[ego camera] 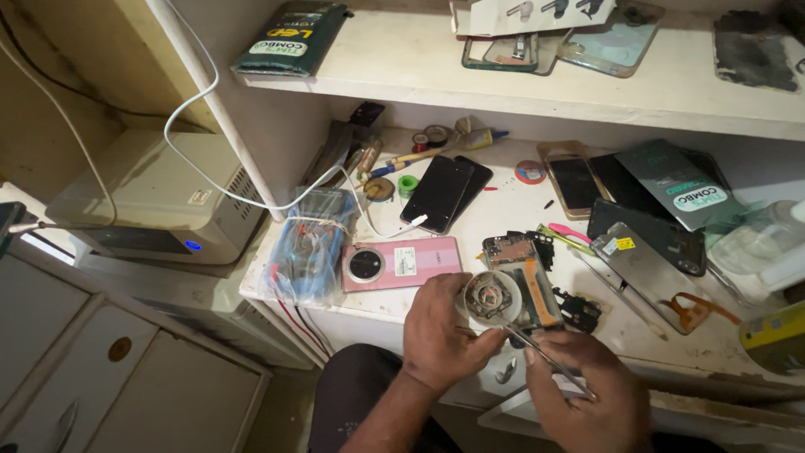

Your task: The person disassembles a smartphone at a cluttered repair workbench, removing internal components by hand and using a screwdriver to unscrew and pry parts from the phone chassis, handling small components and a replacement part among other phones and tools on the desk.

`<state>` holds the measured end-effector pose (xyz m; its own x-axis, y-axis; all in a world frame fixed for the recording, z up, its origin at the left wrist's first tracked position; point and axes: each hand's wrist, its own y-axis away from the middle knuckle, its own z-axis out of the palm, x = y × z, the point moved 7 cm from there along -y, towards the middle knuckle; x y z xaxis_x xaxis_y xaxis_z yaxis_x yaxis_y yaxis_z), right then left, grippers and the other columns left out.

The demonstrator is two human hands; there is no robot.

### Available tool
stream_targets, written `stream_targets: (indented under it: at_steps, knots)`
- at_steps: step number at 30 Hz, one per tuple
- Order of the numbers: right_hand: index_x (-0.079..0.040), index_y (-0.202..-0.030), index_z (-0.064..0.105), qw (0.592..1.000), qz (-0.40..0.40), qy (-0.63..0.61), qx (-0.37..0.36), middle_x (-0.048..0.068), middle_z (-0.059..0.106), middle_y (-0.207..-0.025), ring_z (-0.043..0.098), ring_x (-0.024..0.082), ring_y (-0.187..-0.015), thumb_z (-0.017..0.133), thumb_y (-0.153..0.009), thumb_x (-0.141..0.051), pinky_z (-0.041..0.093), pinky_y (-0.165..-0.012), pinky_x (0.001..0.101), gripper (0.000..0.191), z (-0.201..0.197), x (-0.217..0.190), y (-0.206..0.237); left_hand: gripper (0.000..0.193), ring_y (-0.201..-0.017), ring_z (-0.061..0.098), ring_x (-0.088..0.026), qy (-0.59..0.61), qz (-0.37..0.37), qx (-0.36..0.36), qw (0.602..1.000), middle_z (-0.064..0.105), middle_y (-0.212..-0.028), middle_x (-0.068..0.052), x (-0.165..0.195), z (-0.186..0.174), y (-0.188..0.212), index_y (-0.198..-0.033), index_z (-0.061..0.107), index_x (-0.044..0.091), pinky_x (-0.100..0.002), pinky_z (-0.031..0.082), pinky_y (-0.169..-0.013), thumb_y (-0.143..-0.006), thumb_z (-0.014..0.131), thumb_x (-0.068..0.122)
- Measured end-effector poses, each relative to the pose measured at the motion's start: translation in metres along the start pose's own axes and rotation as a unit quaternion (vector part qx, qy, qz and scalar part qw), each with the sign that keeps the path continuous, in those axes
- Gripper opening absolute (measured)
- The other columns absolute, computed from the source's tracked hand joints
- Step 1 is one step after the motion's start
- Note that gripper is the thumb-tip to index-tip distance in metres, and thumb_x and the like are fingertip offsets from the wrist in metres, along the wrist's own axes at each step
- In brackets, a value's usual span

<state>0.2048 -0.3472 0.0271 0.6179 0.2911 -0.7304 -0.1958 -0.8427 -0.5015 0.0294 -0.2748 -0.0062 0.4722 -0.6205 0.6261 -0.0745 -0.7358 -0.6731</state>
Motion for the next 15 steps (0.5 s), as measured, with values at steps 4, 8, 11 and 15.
stream_targets:
  at_steps: [4,8,11,15]
  knots:
    - [-0.004,-0.094,0.073,0.999,-0.010,0.036,0.003,0.009,0.078,-0.089,0.078,0.015,-0.077,0.082,-0.076,-0.009,0.060,-0.068,0.0280,0.020,0.004,0.000,-0.001,0.073,-0.093,0.064,-0.034,-0.014,-0.007,0.003,1.000,0.063,-0.103,-0.015,0.000,0.001,0.000,-0.124,0.058,0.002,-0.044,0.054,-0.080,-0.067,0.092,0.032]
    - [-0.006,-0.093,0.067,0.994,-0.108,0.026,0.003,0.011,0.076,-0.091,0.078,0.019,-0.081,0.080,-0.079,-0.010,0.060,-0.072,0.0303,0.019,0.005,-0.013,-0.006,0.071,-0.093,0.064,-0.033,-0.011,-0.004,0.006,1.000,0.063,-0.103,-0.015,0.000,0.002,0.001,-0.125,0.058,0.002,-0.044,0.054,-0.080,-0.069,0.090,0.032]
    - [-0.006,-0.093,0.065,0.993,-0.108,0.047,-0.010,0.012,0.075,-0.091,0.078,0.023,-0.082,0.080,-0.077,-0.010,0.060,-0.071,0.0330,0.022,0.006,-0.015,-0.010,0.069,-0.094,0.065,-0.033,-0.011,-0.005,-0.003,1.000,0.063,-0.103,-0.015,-0.003,0.004,0.000,-0.123,0.057,0.003,-0.044,0.054,-0.081,-0.071,0.090,0.034]
    - [-0.007,-0.093,0.063,0.990,-0.126,0.065,-0.023,0.012,0.074,-0.091,0.077,0.026,-0.083,0.080,-0.075,-0.010,0.060,-0.071,0.0353,0.025,0.006,-0.020,-0.015,0.071,-0.094,0.064,-0.032,-0.020,0.015,-0.002,1.000,0.063,-0.105,-0.015,-0.003,0.006,0.001,-0.125,0.054,0.002,-0.044,0.054,-0.082,-0.072,0.089,0.035]
